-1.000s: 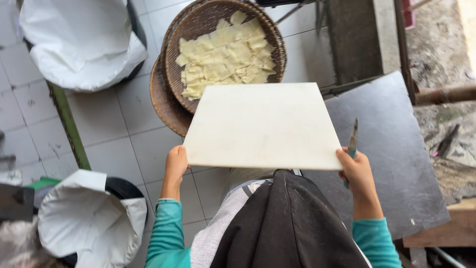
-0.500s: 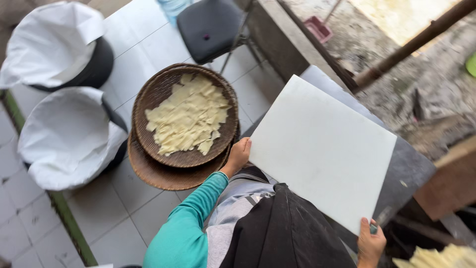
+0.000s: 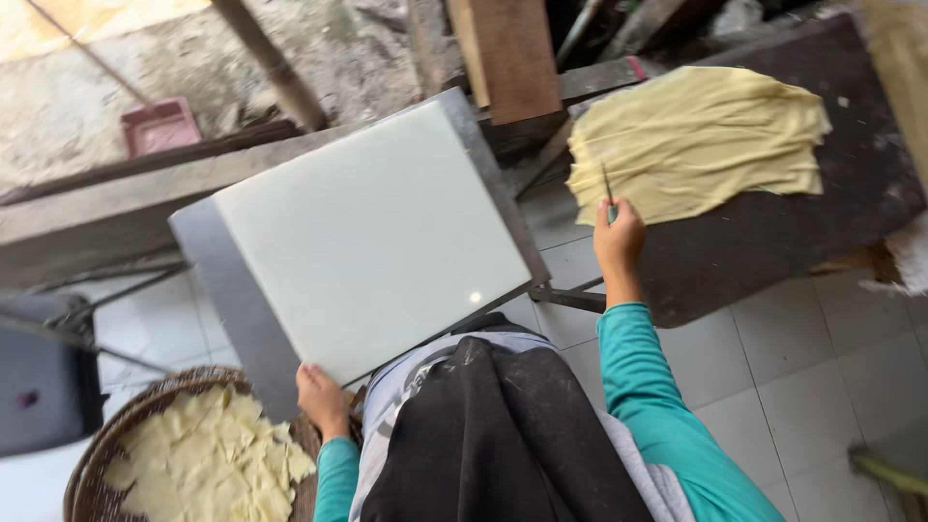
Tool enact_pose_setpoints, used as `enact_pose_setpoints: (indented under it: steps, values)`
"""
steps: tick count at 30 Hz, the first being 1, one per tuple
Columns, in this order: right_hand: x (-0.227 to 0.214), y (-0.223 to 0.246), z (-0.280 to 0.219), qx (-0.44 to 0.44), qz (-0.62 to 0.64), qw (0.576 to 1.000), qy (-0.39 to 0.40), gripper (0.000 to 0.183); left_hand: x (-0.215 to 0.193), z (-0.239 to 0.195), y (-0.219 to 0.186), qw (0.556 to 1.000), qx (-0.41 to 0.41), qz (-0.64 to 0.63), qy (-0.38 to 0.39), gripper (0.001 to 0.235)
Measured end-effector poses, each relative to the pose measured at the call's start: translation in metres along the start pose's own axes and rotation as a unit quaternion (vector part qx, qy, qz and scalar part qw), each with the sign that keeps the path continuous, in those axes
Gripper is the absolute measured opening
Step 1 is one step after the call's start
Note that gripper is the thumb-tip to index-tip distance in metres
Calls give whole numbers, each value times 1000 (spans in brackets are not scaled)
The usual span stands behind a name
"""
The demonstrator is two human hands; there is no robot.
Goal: The person cuts thin sheets of dough into strips and squares using a knife on a white cutting board. The cut pieces are transferred into a woven basket. The person repeats this process with multiple sheets of dough.
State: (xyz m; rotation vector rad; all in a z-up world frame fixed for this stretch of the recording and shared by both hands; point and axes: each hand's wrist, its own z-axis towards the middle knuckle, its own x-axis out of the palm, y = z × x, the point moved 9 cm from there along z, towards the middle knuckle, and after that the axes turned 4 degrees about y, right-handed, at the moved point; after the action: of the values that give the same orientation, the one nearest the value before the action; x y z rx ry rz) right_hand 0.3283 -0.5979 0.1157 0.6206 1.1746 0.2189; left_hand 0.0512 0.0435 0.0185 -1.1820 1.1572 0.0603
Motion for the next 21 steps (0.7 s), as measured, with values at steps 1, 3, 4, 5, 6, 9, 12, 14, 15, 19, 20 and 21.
enact_pose_setpoints:
  steps: [1, 3, 4, 5, 6, 9, 12, 14, 15, 19, 20, 21]
  values:
    - [-28, -15, 15, -28, 0, 997, -67, 18, -1, -9, 2, 999, -34, 18, 10, 37]
    - [-70, -76, 45, 59, 17, 988, -144, 14, -7, -11, -11, 997, -33, 76, 11, 37]
    - [-92, -101, 57, 62, 25, 983, -173, 11, -10, -5, -22, 994, 0, 111, 2, 36]
    - [-115, -127, 67, 65, 32, 977, -203, 7, -11, -2, -26, 991, 1, 135, 2, 32]
    - [-133, -156, 79, 109, 4, 967, -231, 7, -16, -2, -30, 987, -5, 161, -5, 29]
    - [-180, -214, 118, 152, -36, 949, -275, 11, -26, -4, -47, 975, 23, 219, -36, 23]
    - [-187, -271, 150, 300, -38, 929, -212, 27, -29, 1, -53, 981, -19, 191, -31, 24]
    - [-186, -287, 160, 331, -88, 921, -184, 39, -30, 6, -50, 976, -93, 199, -18, 28]
    - [-180, -296, 160, 354, -69, 918, -163, 38, -31, 8, -56, 976, -86, 201, -17, 27]
    - [-162, -308, 167, 389, -57, 912, -121, 34, -25, 12, -99, 977, 16, 209, -38, 21]
    - [-161, -309, 168, 386, -71, 912, -121, 33, -23, 10, -115, 974, 62, 212, -46, 19]
    - [-161, -313, 166, 402, -39, 904, -140, 40, -19, 9, -123, 979, 62, 192, -33, 20]
